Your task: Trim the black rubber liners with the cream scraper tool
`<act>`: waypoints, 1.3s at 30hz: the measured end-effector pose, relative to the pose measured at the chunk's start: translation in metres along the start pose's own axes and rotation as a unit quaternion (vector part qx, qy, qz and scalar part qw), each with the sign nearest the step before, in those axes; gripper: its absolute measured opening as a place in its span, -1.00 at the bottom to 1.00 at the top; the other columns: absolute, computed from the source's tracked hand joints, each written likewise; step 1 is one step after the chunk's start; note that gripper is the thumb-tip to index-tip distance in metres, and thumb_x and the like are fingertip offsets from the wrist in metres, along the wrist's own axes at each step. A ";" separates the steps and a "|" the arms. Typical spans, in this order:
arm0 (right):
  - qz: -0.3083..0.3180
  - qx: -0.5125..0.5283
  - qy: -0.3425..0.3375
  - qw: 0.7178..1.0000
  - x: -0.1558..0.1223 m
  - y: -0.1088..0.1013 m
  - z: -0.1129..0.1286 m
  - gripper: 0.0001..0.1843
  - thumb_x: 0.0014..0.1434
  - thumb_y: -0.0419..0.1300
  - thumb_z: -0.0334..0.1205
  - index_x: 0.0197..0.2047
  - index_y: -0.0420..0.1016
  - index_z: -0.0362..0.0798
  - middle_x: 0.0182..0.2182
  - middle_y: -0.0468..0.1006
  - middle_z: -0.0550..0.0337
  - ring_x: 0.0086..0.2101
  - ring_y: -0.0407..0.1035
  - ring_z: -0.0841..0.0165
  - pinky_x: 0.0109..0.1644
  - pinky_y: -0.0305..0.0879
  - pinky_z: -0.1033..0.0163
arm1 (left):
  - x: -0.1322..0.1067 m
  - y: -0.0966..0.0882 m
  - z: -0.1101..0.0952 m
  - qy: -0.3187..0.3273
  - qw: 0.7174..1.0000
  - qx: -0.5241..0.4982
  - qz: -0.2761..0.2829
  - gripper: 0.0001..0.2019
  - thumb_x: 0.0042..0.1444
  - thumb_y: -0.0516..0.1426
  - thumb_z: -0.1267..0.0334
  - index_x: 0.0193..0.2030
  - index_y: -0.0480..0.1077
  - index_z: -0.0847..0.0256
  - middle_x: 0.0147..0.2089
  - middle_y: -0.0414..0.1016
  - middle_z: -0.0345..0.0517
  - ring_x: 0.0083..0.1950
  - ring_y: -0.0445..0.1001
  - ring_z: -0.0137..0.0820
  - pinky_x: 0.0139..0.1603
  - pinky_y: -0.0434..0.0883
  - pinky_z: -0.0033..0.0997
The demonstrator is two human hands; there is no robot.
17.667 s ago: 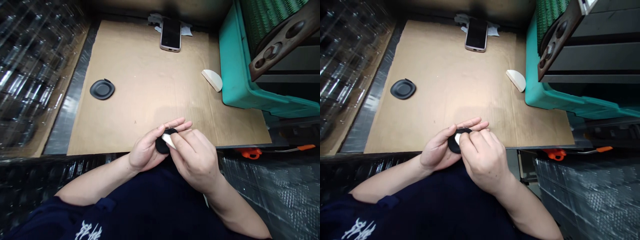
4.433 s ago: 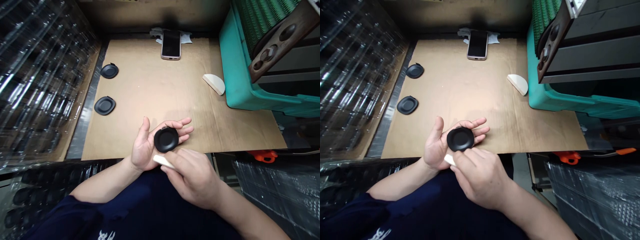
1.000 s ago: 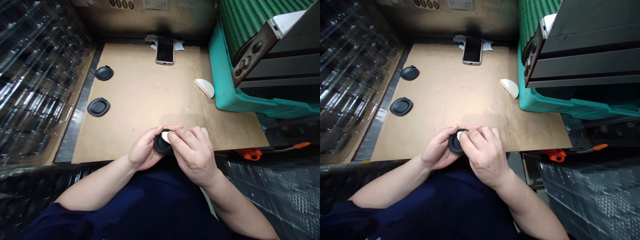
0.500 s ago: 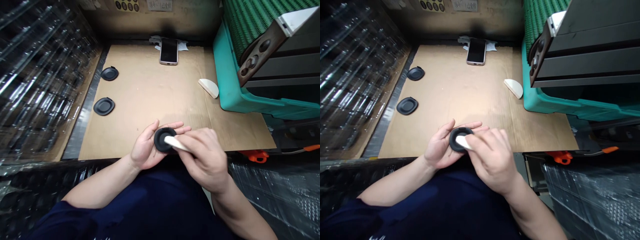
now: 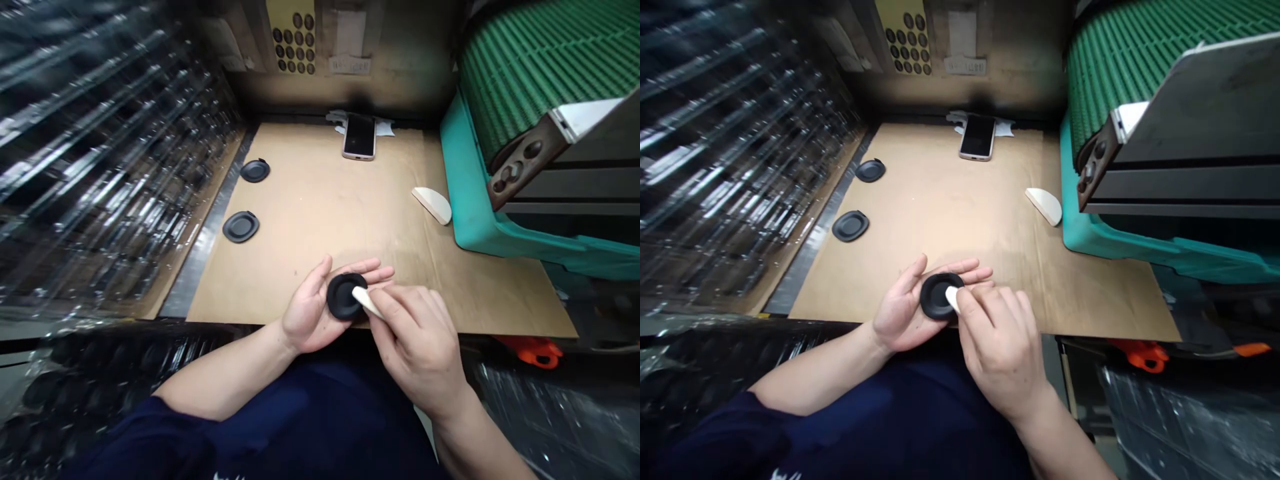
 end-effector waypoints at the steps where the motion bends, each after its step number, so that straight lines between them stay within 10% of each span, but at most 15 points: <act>1: 0.011 -0.001 -0.013 1.000 0.002 0.005 0.004 -0.73 0.28 0.23 -0.49 0.04 0.50 -0.12 -0.19 0.61 0.02 -0.24 0.43 0.23 -0.21 0.26 0.10 | 0.000 0.000 0.001 0.000 1.000 0.002 0.002 -0.36 0.42 -0.16 -0.10 0.26 0.41 0.38 0.39 0.35 0.28 0.45 0.27 -0.01 0.48 0.11 0.02; 25: -0.016 0.050 0.039 0.998 0.011 0.017 -0.002 -0.80 0.35 0.11 -0.43 -0.05 0.54 -0.17 -0.26 0.59 0.00 -0.25 0.42 0.24 -0.12 0.43 0.08 | -0.001 -0.003 0.000 0.008 0.999 0.032 -0.023 -0.53 0.41 -0.08 0.16 0.26 0.42 0.40 0.36 0.39 0.21 0.45 0.28 -0.05 0.47 0.15 -0.01; 31: -0.019 0.191 0.039 0.981 0.011 0.003 -0.001 -0.76 0.31 0.18 -0.44 0.00 0.54 -0.05 -0.18 0.62 0.09 -0.16 0.49 0.27 -0.03 0.47 0.08 | 0.000 0.000 -0.001 0.003 1.000 0.002 -0.018 -0.39 0.44 -0.14 -0.04 0.27 0.40 0.44 0.39 0.35 0.25 0.47 0.25 -0.03 0.52 0.04 0.01; 39: -0.038 0.120 0.110 0.986 -0.004 -0.012 -0.024 -0.72 0.25 0.27 -0.45 0.02 0.55 -0.04 -0.17 0.60 0.14 -0.19 0.48 0.32 -0.04 0.45 0.15 | 0.000 0.001 -0.006 0.006 1.000 -0.005 -0.010 -0.25 0.42 -0.25 -0.19 0.31 0.36 0.42 0.42 0.31 0.24 0.48 0.22 0.03 0.51 0.05 0.08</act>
Point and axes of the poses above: each hand's wrist, its own x-axis towards the middle knuckle, its own y-axis out of the palm, z = x × y, the point moved 9 cm from there along x, towards the middle knuckle
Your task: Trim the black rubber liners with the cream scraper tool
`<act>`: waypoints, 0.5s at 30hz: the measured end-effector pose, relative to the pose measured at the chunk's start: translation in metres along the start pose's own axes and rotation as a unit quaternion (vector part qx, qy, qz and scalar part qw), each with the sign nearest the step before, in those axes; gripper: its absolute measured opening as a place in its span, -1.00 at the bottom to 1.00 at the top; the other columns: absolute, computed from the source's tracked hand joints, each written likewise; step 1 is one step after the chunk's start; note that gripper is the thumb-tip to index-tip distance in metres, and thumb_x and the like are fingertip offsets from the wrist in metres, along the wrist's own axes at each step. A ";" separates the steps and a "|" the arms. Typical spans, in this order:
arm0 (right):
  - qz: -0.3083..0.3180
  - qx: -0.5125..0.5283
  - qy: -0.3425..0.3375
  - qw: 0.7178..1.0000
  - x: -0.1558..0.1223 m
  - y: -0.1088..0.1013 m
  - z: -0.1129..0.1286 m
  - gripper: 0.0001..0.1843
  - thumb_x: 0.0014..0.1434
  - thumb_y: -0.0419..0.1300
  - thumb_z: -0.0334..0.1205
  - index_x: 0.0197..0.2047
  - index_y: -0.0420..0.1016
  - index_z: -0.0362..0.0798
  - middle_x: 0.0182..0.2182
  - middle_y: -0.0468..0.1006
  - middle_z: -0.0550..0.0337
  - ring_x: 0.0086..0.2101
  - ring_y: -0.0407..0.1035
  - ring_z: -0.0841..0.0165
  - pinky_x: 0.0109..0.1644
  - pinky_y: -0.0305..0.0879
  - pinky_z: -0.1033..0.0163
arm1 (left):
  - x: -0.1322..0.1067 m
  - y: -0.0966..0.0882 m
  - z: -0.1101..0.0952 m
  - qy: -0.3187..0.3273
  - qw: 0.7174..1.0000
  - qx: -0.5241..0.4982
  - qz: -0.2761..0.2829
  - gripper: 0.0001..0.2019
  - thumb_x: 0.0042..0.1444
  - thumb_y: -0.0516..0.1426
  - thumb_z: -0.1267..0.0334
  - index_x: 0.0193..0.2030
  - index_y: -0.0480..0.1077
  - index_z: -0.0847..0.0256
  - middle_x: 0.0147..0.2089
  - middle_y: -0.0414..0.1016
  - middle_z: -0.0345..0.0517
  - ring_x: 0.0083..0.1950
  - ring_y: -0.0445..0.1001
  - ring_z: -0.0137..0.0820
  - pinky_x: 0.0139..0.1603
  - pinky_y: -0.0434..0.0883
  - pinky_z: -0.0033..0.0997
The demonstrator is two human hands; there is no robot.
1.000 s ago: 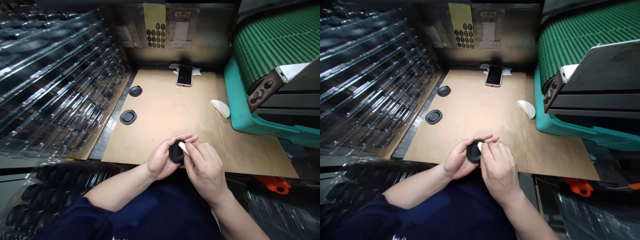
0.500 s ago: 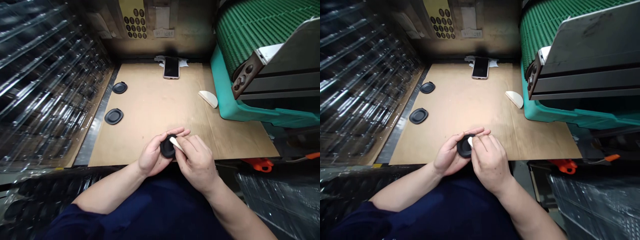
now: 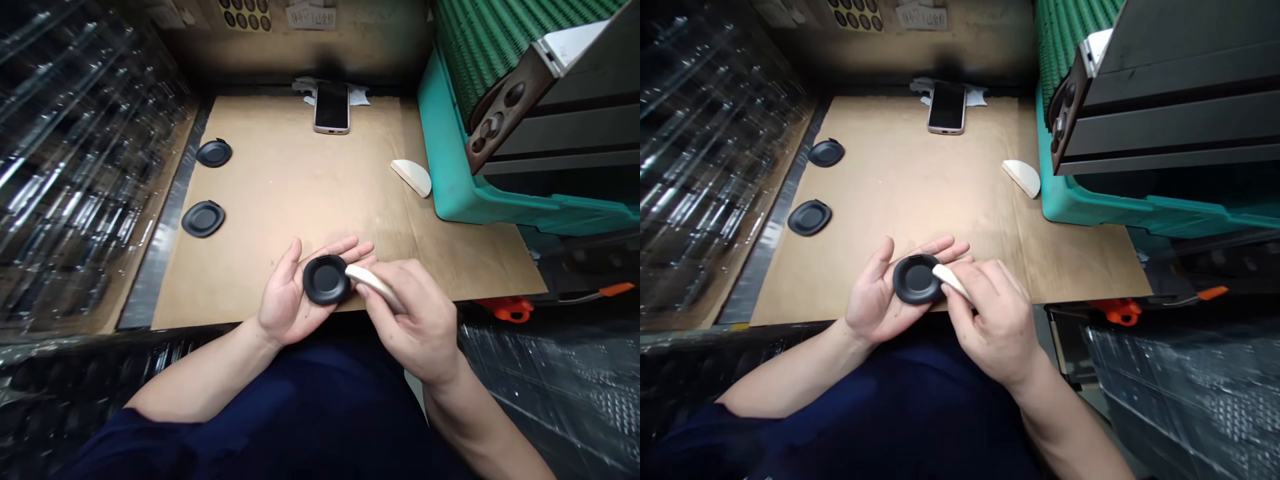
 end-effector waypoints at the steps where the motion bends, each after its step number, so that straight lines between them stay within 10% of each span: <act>1: 0.020 -0.006 -0.004 1.000 0.000 0.006 0.002 -0.74 0.27 0.25 -0.44 0.02 0.56 -0.06 -0.18 0.60 0.11 -0.19 0.48 0.29 -0.04 0.45 0.12 | 0.000 0.001 0.000 -0.001 1.000 -0.003 0.009 -0.25 0.42 -0.26 -0.19 0.32 0.34 0.41 0.43 0.30 0.24 0.49 0.20 0.03 0.49 0.09 0.09; 9: 0.088 -0.096 -0.103 0.986 0.011 0.041 0.027 -0.76 0.38 0.07 -0.39 -0.07 0.57 -0.19 -0.28 0.59 0.02 -0.23 0.43 0.23 -0.10 0.42 0.09 | -0.002 -0.002 0.002 0.015 0.999 0.037 0.006 -0.44 0.46 -0.15 0.03 0.30 0.39 0.39 0.39 0.36 0.22 0.48 0.23 -0.07 0.52 0.08 -0.04; 15: 0.124 -0.165 -0.055 0.977 0.007 0.032 0.020 -0.76 0.35 0.06 -0.43 -0.12 0.57 -0.18 -0.31 0.53 0.04 -0.31 0.36 0.23 -0.22 0.33 0.09 | -0.002 -0.002 0.001 0.041 0.997 0.056 0.018 -0.50 0.44 -0.15 0.16 0.28 0.40 0.37 0.40 0.35 0.20 0.47 0.24 -0.06 0.49 0.15 0.00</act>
Point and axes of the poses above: each hand's wrist, its own x-axis towards the middle knuckle, its own y-axis out of the palm, z = x × y, the point moved 9 cm from there along x, towards the middle knuckle
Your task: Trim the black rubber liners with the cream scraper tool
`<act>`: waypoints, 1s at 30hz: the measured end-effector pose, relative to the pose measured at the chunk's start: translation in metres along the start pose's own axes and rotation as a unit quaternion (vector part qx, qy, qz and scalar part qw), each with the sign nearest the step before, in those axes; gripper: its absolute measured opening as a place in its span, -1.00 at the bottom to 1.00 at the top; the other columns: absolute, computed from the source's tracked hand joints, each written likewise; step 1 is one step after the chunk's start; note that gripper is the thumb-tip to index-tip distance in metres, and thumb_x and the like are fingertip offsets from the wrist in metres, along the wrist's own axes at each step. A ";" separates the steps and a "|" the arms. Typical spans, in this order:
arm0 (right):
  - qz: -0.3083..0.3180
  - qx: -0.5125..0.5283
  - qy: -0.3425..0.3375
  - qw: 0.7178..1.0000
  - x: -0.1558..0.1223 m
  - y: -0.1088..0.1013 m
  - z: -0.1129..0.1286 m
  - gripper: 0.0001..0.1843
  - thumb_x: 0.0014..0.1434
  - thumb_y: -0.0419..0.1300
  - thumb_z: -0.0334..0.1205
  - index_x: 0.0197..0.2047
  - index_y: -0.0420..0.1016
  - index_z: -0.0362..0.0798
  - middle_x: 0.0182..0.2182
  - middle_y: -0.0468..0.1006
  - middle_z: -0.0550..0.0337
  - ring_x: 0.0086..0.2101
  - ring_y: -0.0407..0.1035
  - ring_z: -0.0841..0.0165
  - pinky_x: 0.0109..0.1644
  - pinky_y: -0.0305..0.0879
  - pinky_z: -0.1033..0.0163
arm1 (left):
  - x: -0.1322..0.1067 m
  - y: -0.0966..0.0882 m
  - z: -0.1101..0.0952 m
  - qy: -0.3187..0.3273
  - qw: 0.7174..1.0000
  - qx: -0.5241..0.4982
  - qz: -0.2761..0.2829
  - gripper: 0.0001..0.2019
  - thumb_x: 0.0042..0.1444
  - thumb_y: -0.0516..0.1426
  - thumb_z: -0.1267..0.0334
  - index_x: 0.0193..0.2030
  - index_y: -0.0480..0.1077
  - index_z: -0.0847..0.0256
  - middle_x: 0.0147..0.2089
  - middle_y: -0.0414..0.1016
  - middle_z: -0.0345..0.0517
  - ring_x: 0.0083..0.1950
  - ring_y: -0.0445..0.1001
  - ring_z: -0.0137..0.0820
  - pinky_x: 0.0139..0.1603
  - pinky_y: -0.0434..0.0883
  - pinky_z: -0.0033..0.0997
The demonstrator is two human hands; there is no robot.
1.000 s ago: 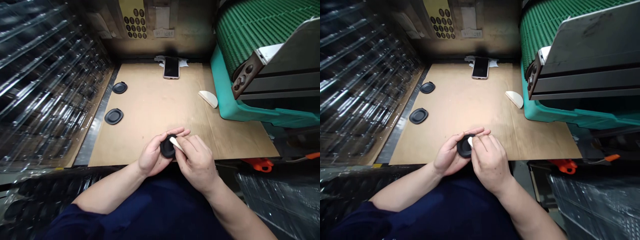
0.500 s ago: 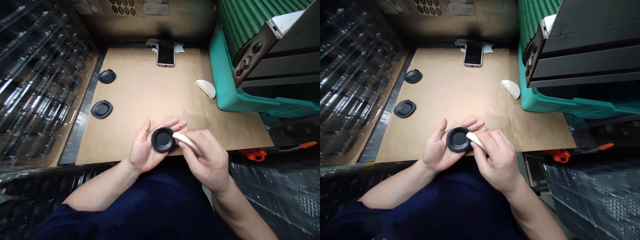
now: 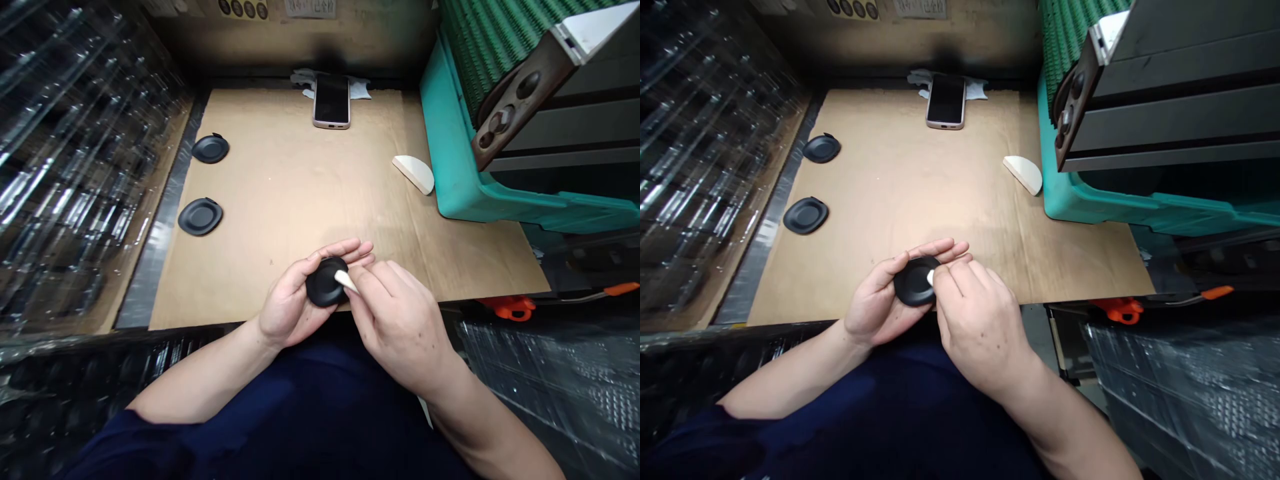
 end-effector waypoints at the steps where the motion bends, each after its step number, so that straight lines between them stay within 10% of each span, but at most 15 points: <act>1: 0.020 0.006 -0.006 1.000 -0.002 0.001 0.002 -0.76 0.34 0.06 -0.44 -0.16 0.57 -0.18 -0.34 0.52 0.05 -0.32 0.35 0.23 -0.23 0.32 0.09 | 0.000 0.001 -0.001 0.010 1.000 0.006 0.006 -0.51 0.43 -0.15 0.17 0.26 0.41 0.39 0.40 0.35 0.22 0.47 0.25 -0.04 0.50 0.13 0.01; 30: -0.042 0.048 -0.018 0.998 -0.002 -0.001 0.003 -0.77 0.38 0.08 -0.41 0.02 0.52 -0.20 -0.25 0.58 0.02 -0.22 0.43 0.23 -0.08 0.43 0.09 | 0.000 0.003 0.001 0.011 0.999 0.035 0.004 -0.55 0.42 -0.10 0.20 0.23 0.45 0.37 0.39 0.36 0.22 0.49 0.21 -0.05 0.53 0.06 -0.01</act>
Point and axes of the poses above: each hand's wrist, its own x-axis towards the middle knuckle, its own y-axis out of the palm, z = x × y, the point moved 9 cm from there along x, towards the middle knuckle
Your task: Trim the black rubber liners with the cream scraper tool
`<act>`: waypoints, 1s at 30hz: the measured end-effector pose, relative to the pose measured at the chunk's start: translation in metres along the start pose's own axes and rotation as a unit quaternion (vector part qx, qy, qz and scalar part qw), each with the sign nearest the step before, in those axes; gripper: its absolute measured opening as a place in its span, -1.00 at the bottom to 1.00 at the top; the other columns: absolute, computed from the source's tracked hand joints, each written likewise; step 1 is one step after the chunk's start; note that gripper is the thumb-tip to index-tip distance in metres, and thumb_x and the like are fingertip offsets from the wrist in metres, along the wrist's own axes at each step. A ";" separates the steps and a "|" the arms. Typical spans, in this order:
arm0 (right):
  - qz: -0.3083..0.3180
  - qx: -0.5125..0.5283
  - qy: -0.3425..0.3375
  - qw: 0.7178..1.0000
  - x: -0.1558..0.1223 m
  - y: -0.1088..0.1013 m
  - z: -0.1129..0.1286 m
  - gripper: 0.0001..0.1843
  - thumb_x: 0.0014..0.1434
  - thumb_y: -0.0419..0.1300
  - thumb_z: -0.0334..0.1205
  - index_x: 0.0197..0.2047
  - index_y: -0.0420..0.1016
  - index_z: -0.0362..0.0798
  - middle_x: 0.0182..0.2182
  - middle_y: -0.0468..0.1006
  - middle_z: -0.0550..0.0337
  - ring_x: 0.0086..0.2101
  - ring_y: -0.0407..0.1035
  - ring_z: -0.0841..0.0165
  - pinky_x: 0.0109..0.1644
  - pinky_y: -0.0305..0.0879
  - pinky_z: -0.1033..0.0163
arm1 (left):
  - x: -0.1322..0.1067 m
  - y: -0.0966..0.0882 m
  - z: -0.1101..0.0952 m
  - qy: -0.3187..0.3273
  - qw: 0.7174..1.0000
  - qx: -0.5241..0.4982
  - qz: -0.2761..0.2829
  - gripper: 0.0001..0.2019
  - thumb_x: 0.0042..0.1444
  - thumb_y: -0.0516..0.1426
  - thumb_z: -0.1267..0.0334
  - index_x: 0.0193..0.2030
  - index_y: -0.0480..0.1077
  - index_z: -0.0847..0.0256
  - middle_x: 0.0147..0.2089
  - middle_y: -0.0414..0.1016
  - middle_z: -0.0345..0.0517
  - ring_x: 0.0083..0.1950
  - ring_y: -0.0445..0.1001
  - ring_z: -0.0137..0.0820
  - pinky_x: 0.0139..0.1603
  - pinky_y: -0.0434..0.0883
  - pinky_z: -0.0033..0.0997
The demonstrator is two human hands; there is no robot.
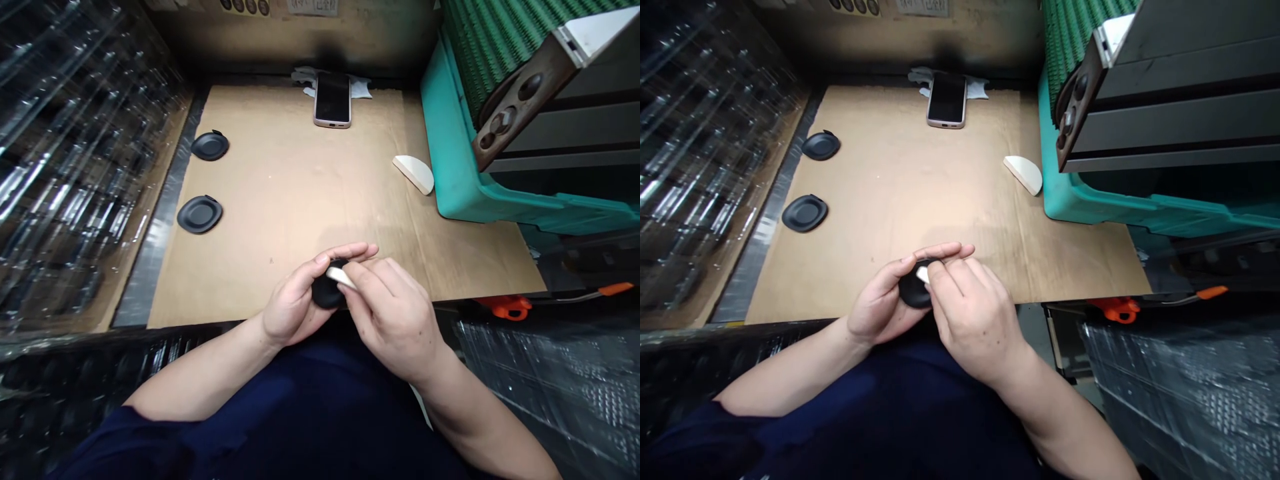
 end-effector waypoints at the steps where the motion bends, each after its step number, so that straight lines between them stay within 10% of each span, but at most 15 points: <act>1: 0.001 -0.015 0.010 1.000 0.000 -0.001 -0.002 -0.77 0.38 0.09 -0.41 0.01 0.52 -0.21 -0.26 0.57 0.02 -0.23 0.43 0.22 -0.10 0.42 0.09 | 0.000 -0.001 0.001 0.000 1.000 -0.001 -0.002 -0.55 0.42 -0.09 0.19 0.23 0.46 0.35 0.39 0.36 0.21 0.50 0.20 -0.05 0.53 0.06 -0.01; 8: 0.070 0.012 0.020 0.997 -0.007 0.004 0.011 -0.79 0.35 0.08 -0.42 -0.13 0.56 -0.17 -0.38 0.47 0.10 -0.36 0.34 0.26 -0.27 0.31 0.13 | 0.000 0.003 -0.006 0.030 1.000 -0.001 0.007 -0.57 0.41 -0.08 0.16 0.07 0.54 0.31 0.40 0.35 0.17 0.47 0.25 0.02 0.53 0.05 0.07; 23: -0.058 0.053 0.003 0.997 0.003 0.004 0.016 -0.77 0.37 0.13 -0.36 0.04 0.52 -0.18 -0.26 0.60 0.03 -0.24 0.48 0.26 -0.12 0.46 0.13 | -0.003 0.008 -0.007 0.009 1.000 0.006 0.027 -0.27 0.38 -0.23 -0.25 0.04 0.52 0.32 0.36 0.39 0.24 0.47 0.22 0.07 0.52 0.05 0.09; 30: -0.009 0.064 -0.023 0.998 0.004 0.009 0.022 -0.81 0.35 0.13 -0.39 -0.04 0.53 -0.21 -0.34 0.56 0.07 -0.33 0.45 0.29 -0.22 0.43 0.17 | -0.004 0.008 -0.009 0.023 0.999 0.013 0.020 -0.27 0.36 -0.20 -0.28 0.02 0.52 0.32 0.35 0.39 0.26 0.45 0.26 0.10 0.50 0.08 0.13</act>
Point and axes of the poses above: each hand's wrist, its own x-axis towards the middle knuckle, its own y-axis out of the palm, z = x × y, the point moved 9 cm from there along x, towards the middle knuckle
